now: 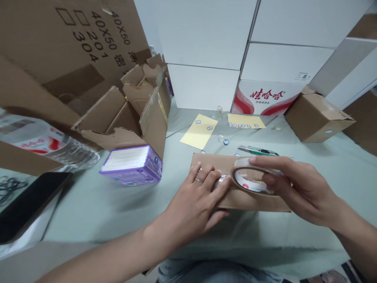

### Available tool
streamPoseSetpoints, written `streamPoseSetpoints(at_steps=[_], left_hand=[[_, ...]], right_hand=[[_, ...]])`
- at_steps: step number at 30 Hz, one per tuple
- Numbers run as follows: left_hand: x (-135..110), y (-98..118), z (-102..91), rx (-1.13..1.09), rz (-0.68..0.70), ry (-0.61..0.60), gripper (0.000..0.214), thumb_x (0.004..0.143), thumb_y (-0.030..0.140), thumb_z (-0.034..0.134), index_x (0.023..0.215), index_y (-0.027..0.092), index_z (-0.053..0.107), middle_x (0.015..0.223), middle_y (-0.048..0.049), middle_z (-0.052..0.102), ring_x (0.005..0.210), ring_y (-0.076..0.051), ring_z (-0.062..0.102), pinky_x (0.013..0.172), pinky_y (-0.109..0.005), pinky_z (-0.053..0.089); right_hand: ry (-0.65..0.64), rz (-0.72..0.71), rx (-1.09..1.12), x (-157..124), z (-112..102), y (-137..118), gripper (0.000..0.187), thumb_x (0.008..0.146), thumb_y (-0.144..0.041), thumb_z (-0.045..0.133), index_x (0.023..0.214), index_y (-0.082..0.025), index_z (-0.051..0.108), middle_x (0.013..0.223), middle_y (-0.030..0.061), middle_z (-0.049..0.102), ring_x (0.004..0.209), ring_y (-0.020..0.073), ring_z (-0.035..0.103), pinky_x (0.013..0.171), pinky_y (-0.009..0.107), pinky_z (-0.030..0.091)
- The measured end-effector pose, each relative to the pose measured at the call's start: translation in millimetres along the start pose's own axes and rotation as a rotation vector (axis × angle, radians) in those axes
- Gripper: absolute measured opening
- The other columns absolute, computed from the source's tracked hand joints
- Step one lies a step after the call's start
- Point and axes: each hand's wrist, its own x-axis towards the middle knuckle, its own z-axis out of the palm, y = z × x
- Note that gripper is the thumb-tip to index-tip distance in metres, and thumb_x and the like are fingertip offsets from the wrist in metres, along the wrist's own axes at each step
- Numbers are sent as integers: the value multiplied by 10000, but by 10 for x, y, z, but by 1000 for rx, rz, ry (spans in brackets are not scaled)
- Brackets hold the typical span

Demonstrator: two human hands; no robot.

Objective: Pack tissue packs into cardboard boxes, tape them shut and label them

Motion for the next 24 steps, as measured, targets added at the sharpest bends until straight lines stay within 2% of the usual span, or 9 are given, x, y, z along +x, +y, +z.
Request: streamPoseSetpoints(at_steps=[2,7,9,12,14,16,19,22,24], left_hand=[[-18,16,8,6,-33,-8,680,857,438,674,1390,73,462,1258,-205,604,1201,-411,552,1054,-647,429],[70,40,-115,-136,-107,28,729,935,591,490,1385,21,424,1308,-260,583,1266,-426,521,1075,-689,379],[164,55,-175,-235,-123,148,626,993,513,414,1408,45,377,1345,-243,570,1284,-368,524,1093,-615,408],[291,86,-179,-360,-74,310,349,1029,246,365,1352,126,419,1279,-142,641,1216,-228,594,1125,-428,427],[334,102,-128,-421,-95,357,273,1012,163,383,1265,174,486,1184,-78,689,1136,-174,638,1111,-338,433],[348,106,-70,-499,-169,379,253,1002,154,417,1230,201,517,1139,-43,699,1065,-140,663,1008,-238,484],[360,102,-34,-632,-213,416,268,993,152,450,1235,222,541,1146,-21,695,1044,-105,664,873,-145,503],[413,110,-76,-761,-201,428,252,973,158,505,1195,220,605,1125,-19,705,1053,-111,657,905,-156,491],[471,115,-117,-858,-216,423,225,951,185,565,1149,216,666,1073,-26,699,1019,-129,650,900,-191,496]], right_hand=[[-48,-28,-11,31,-28,-9,329,968,-102,493,1255,-252,546,985,6,731,803,114,689,687,206,512],[-71,35,35,85,-35,-72,235,1008,-180,470,1212,-241,569,958,1,729,771,102,680,700,203,507],[-92,13,75,78,-44,-106,252,1025,-259,460,1260,-238,548,977,18,721,813,122,681,741,223,516],[-54,30,135,45,-154,19,456,1030,-480,395,1415,-242,442,941,30,683,794,148,656,735,260,528],[88,161,78,2,-277,324,525,1010,-560,373,1431,-253,434,964,41,654,843,170,643,743,283,533],[209,370,-106,-76,-367,794,450,989,-507,447,1345,-243,527,1084,74,644,981,209,631,804,318,529],[78,593,-293,-252,-286,1575,305,888,-365,596,1116,-179,678,1014,113,689,958,265,657,839,383,524],[4,606,-329,-425,3,2117,273,779,-287,706,1020,-160,701,964,109,695,949,269,658,862,408,521],[-30,566,-338,-507,139,2274,226,795,-279,677,991,-168,697,917,91,686,905,248,652,846,404,527]])
